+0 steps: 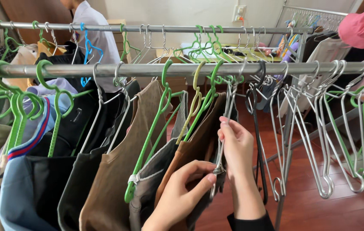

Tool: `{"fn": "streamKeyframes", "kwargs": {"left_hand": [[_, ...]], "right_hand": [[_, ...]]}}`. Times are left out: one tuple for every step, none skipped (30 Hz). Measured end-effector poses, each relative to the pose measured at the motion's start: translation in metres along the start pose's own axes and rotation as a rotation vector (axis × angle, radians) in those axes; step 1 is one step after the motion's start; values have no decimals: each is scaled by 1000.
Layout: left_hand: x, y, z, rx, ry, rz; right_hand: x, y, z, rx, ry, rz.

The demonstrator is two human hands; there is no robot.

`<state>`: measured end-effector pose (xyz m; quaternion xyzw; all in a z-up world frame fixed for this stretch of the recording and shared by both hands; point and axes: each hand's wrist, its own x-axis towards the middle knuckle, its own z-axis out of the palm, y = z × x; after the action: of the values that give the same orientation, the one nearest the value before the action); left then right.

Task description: The person irons a denim skirt on a wooden table using a teal and white iron, then folds it and places it into a clear plastic bag. The bagged skirt is placed into a cardboard box, which is then closed.

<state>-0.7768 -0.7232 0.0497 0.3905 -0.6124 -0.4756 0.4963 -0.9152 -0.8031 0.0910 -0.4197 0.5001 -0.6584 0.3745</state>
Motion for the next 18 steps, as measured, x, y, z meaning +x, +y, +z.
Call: {"fn": "streamKeyframes", "kwargs": {"left_hand": [[0, 2, 0, -47, -29, 88], [-2, 4, -3, -89, -60, 171], [-3, 6, -3, -87, -63, 172], [-4, 7, -1, -116, -106, 178], [-5, 8, 1, -145, -149, 183], [-5, 13, 3, -147, -149, 189], [-7, 19, 6, -126, -132, 172], [-14, 23, 9, -103, -120, 141], [-15, 20, 14, -103, -122, 133], [-15, 17, 18, -171, -98, 144], [-15, 15, 23, -238, -73, 156], [-21, 26, 25, -238, -77, 161], [-27, 37, 27, -273, -76, 156], [-35, 47, 29, -308, -70, 146], [-42, 49, 30, -307, -70, 147], [-51, 49, 32, -298, -80, 186], [-61, 50, 34, -289, -90, 226], [-69, 42, 34, -291, -89, 225]], "right_hand": [[-5, -12, -1, 14, 9, 19], [-13, -24, -2, 32, 19, 42], [-18, -27, -3, 35, 22, 41], [-22, -31, -5, 32, 11, 20], [-27, -35, -8, 29, 1, -1], [-28, -38, -9, 27, 0, -7], [-29, -40, -12, -8, -39, -59], [-36, -38, -16, -42, -74, -97], [-35, -40, -15, -42, -70, -88], [-34, -43, -15, -52, -79, -100], [-33, -47, -15, -61, -88, -112], [-35, -52, -16, -60, -84, -118], [-38, -57, -17, -4, -115, -156], [-42, -62, -19, 53, -150, -187], [-48, -67, -20, 54, -150, -188], [-55, -70, -23, 59, -135, -195], [-62, -72, -26, 63, -120, -203], [-71, -67, -30, 62, -120, -203]]}}
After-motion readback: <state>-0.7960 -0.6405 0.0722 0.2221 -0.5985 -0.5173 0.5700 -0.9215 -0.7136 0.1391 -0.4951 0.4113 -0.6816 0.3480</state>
